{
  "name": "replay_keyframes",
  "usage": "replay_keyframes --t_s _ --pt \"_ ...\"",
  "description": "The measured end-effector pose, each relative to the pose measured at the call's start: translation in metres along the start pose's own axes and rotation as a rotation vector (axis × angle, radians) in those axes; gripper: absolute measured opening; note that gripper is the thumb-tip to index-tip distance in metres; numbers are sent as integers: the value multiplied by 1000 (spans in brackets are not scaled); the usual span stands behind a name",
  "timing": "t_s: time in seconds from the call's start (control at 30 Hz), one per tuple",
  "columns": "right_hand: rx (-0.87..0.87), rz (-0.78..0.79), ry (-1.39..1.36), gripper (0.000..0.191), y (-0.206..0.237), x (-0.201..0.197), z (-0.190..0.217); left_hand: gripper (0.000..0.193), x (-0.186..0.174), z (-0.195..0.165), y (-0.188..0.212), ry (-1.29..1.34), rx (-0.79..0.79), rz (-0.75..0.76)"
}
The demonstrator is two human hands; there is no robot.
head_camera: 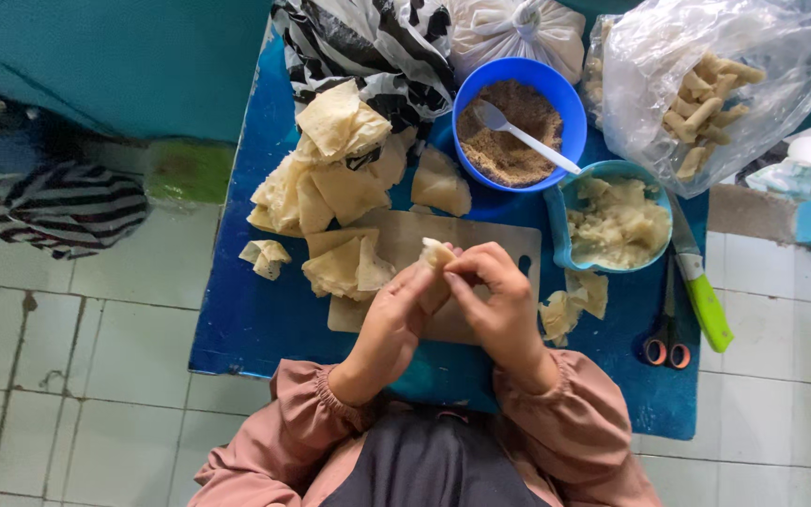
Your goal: The person sits on the floor at a low blue board and folds thin round pastry sheets in half and into triangular pieces, stacking the folded pieces on a cutting board. They then spoon brown sugar from a blue bowl onto the stacked pieces and press the stack flat with their hands.
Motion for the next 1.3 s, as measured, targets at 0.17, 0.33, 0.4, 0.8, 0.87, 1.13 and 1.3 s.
replay_keyframes --t_s 0.17,0.33,0.4,0.8,0.87,1.13,1.3 --pt "-6 -10 -45 24 7 5 14 51 -1 0 14 -147 -8 13" --pt "32 -81 -65 14 29 14 20 49 -1 7 29 -154 -73 -31" --pt "31 -59 -124 14 36 11 16 44 -5 7 28 -138 -61 -47" --pt "308 -143 -316 23 45 21 2 39 -12 11 21 -295 100 -175" --pt "407 -153 -483 16 49 23 -5 39 -7 10 22 -387 169 -180" --pt "543 -228 -838 10 63 19 -23 47 13 -1 37 -762 272 -202" --pt "579 -259 -1077 6 65 22 -29 41 20 -12 41 -919 334 -201"
Point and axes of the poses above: each hand's wrist, its own y-axis away from the middle knuckle, its own x-axis out of the palm, z = x × y, the point moved 3 cm from there along -y, towards the middle knuckle, and after that the axes turned 15 degrees about -x, right-handed, at the moved point
